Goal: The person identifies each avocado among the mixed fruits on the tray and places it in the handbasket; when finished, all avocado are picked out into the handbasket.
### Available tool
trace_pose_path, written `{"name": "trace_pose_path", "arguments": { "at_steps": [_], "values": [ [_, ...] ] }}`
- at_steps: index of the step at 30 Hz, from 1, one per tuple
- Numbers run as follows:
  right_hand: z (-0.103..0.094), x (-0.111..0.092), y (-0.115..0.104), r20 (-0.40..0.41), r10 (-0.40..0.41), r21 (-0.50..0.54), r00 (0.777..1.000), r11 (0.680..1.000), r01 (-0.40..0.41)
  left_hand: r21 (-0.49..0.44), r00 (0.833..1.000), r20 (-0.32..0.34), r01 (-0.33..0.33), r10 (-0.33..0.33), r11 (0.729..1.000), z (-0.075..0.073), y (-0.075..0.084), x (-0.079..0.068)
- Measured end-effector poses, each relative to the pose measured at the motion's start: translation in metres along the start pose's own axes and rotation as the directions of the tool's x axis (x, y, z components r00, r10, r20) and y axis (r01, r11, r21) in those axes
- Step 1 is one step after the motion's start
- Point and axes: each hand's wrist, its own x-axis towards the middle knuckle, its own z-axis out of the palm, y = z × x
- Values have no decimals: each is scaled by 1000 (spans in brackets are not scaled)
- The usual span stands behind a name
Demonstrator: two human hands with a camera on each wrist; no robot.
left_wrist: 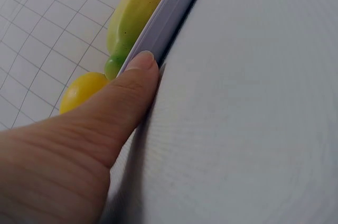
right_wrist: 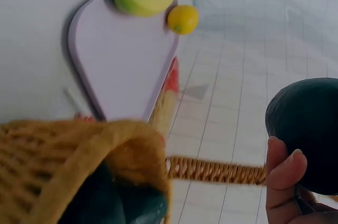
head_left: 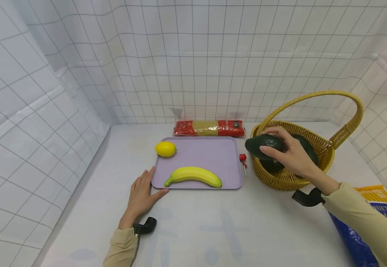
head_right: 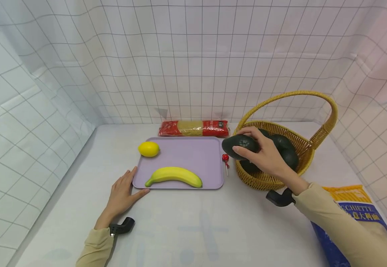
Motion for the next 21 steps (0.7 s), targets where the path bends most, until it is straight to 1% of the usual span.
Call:
{"name": "trace_pose_path", "arguments": {
  "at_steps": [5, 9, 12, 15, 18, 21],
  "values": [
    [-17, -10, 17, -23, 37, -16, 999, 999, -37, 5, 1000, 0, 2, -2, 1000, 1, -1, 0],
    [-30, -16, 28, -23, 55, -27, 998, 998, -56, 1, 1000, -1, -4, 4, 1000, 1, -1, 1],
    [-40, -18, 33, -6, 82, -46, 997, 996, -82, 1, 1000, -3, -7, 7, 1000, 0, -1, 0],
    [-49, -19, 36, 26, 145, -72, 989, 987, -143, -1, 1000, -7, -5, 5, 1000, 0, 0, 0],
    [-58, -20, 40, 48, 237, -129, 970, 965, -230, -1, 1000, -8, -2, 2, 1000, 0, 0, -1],
    [-65, -22, 45, 57, 295, -181, 954, 943, -280, 0, 1000, -6, -5, 5, 1000, 0, 0, -1]
  ]
}}
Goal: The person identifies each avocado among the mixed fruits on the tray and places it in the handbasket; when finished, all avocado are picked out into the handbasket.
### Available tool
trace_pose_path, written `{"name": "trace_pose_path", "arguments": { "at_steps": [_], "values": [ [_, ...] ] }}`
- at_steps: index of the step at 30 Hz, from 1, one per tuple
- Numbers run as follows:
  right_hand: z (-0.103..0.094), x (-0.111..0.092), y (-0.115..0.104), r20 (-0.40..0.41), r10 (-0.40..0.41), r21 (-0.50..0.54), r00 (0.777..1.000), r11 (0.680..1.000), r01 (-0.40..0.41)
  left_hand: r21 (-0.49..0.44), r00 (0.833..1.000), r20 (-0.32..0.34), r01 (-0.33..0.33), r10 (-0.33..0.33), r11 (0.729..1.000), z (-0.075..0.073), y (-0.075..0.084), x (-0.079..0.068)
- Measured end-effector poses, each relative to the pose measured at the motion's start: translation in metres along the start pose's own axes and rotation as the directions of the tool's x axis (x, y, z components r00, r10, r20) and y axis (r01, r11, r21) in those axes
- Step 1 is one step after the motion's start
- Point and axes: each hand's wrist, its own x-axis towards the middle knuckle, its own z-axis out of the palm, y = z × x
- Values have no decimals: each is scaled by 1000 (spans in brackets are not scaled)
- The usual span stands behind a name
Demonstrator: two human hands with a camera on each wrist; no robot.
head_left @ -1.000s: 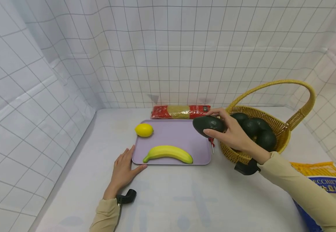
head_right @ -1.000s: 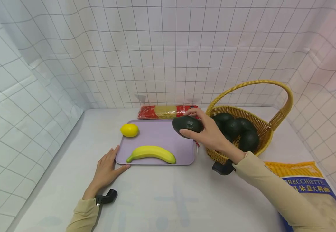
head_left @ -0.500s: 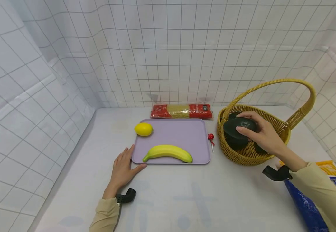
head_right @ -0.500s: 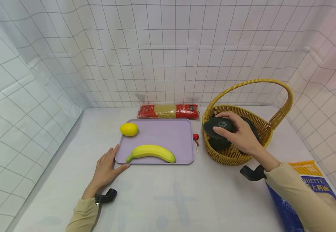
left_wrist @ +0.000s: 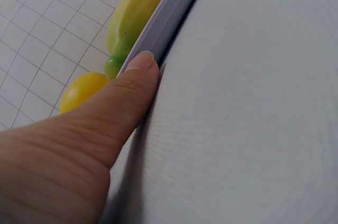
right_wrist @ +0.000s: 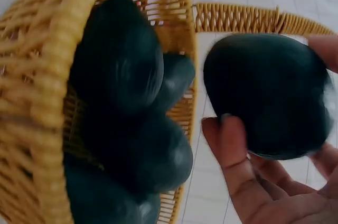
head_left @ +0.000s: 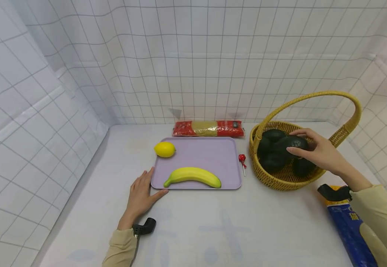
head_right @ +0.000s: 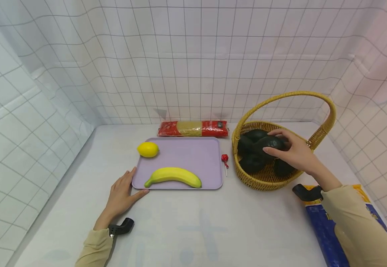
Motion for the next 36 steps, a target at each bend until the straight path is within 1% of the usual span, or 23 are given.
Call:
{"name": "trace_pose_path", "arguments": {
  "at_steps": [2, 5, 13, 15, 22, 29, 36],
  "values": [
    [-2, 0, 4, 9, 6, -24, 1000, 1000, -6, 5, 1000, 0, 1, -1, 1000, 1, -1, 0],
    [-4, 0, 9, 20, -14, -42, 1000, 999, 15, 8, 1000, -2, -1, 1, 1000, 2, -1, 0],
    [-11, 0, 17, 85, -69, -37, 994, 997, 72, 8, 1000, -6, -3, 3, 1000, 3, -2, 0],
    [-13, 0, 18, 109, -68, -38, 992, 997, 73, 5, 1000, -6, -5, 5, 1000, 3, -2, 0],
    [-20, -3, 20, 146, -26, -95, 989, 995, 41, -1, 1000, -15, -15, 15, 1000, 3, -1, -1],
    [-23, -4, 26, 215, -47, -118, 975, 990, 74, 3, 1000, -12, -12, 12, 1000, 3, -2, -1],
    [-20, 0, 27, 236, -60, -161, 970, 982, 100, 1, 1000, -4, 1, -1, 1000, 3, -1, 0]
  ]
}}
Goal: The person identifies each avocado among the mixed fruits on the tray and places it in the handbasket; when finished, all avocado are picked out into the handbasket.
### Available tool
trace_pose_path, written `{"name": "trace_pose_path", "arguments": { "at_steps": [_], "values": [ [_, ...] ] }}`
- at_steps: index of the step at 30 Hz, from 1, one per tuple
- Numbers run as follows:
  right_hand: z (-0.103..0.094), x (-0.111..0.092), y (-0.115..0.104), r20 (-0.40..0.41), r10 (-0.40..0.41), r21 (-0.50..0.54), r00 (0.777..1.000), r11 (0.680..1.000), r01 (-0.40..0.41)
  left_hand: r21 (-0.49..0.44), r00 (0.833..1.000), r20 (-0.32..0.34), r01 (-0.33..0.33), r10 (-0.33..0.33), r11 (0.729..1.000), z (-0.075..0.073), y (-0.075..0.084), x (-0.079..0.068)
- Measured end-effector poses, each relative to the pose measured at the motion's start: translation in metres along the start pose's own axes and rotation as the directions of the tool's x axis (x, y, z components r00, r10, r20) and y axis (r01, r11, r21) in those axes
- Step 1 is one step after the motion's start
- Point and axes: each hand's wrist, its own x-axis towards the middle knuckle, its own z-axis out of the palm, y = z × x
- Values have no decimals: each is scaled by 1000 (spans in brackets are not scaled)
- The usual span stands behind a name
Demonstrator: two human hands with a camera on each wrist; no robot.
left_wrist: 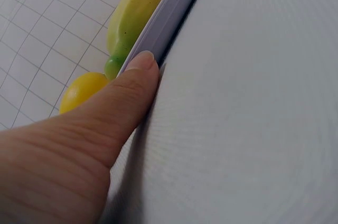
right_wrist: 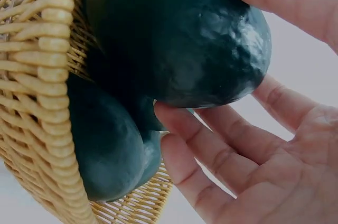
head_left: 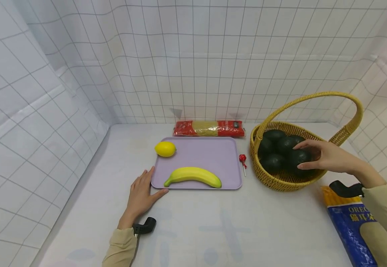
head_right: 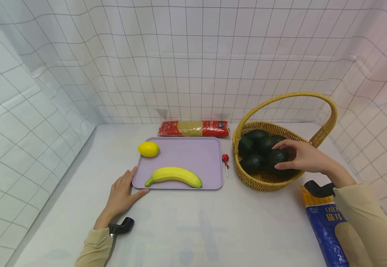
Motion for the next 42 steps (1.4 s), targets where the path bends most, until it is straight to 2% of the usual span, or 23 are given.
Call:
{"name": "trace_pose_path", "arguments": {
  "at_steps": [16, 28, 42],
  "values": [
    [8, 4, 1, -18, 19, -45, 1000, 999, -19, 0, 1000, -13, -10, 10, 1000, -1, 1, 1],
    [14, 2, 4, 4, 16, -91, 1000, 996, -15, 4, 1000, 3, 1, -1, 1000, -1, 1, 1],
    [15, 3, 8, 40, 19, -90, 999, 996, -15, 5, 1000, -1, -3, 3, 1000, 0, 1, 0]
  ]
}}
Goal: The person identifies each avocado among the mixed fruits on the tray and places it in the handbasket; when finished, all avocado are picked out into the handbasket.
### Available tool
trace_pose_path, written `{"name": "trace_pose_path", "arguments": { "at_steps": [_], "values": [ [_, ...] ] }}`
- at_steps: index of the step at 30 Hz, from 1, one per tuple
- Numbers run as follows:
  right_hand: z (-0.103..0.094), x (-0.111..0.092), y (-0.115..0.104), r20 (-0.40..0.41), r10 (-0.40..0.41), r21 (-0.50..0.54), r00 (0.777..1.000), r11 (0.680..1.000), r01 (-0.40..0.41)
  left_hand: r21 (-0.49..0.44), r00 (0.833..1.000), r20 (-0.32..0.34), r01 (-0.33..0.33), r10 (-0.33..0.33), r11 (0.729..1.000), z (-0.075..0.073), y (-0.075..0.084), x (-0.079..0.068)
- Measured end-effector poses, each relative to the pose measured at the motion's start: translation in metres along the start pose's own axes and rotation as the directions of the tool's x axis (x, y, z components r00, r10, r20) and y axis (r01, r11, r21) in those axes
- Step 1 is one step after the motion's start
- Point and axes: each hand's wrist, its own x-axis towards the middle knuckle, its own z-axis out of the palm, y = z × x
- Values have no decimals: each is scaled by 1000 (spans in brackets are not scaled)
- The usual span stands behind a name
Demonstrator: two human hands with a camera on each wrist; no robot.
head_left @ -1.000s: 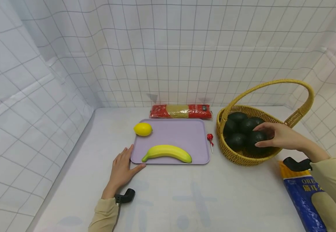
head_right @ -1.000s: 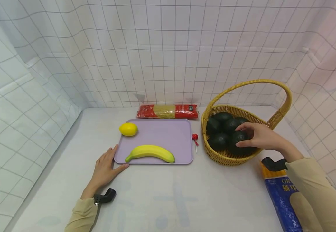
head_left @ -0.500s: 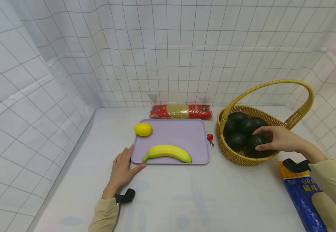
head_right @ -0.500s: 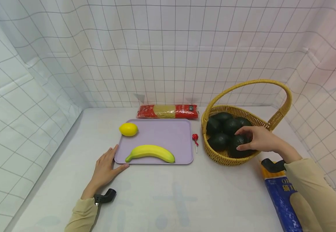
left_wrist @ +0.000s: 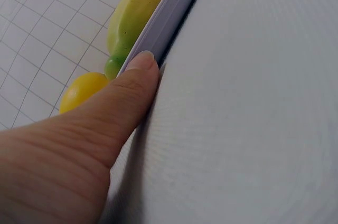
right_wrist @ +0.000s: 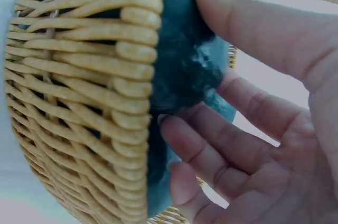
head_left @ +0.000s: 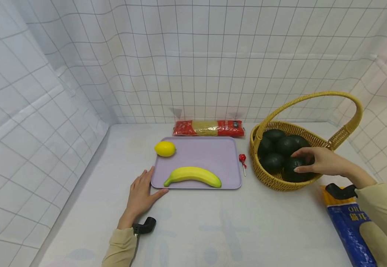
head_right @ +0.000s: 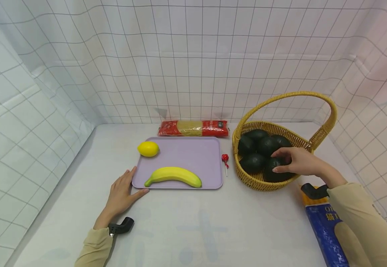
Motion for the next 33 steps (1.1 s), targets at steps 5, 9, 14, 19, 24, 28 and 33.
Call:
{"name": "trace_pose_path", "arguments": {
  "at_steps": [5, 9, 14, 19, 24, 28, 33],
  "values": [
    [1, 1, 2, 5, -6, 4, 1000, 1000, 6, -8, 1000, 2, -1, 1, 1000, -1, 2, 0],
    [2, 1, 4, 1, -13, -1, 1000, 1000, 13, -8, 1000, 1, 1, -1, 1000, -1, 3, 0],
    [0, 0, 3, 9, 9, 11, 1000, 1000, -9, 1, 1000, 4, 4, -4, 1000, 1, 3, 1],
    [0, -1, 4, 19, 14, 27, 1000, 1000, -15, 0, 1000, 3, 3, -3, 1000, 2, 3, 2],
    [0, -2, 6, 13, 10, 47, 1000, 999, -11, -7, 1000, 8, 4, -4, 1000, 3, 3, 2],
    [0, -3, 6, 3, 2, 54, 1000, 999, -3, -12, 1000, 11, 0, 0, 1000, 3, 2, 2],
    [0, -4, 6, -18, 21, 38, 1000, 999, -21, -17, 1000, 11, -3, 3, 1000, 3, 2, 2]
  ]
}}
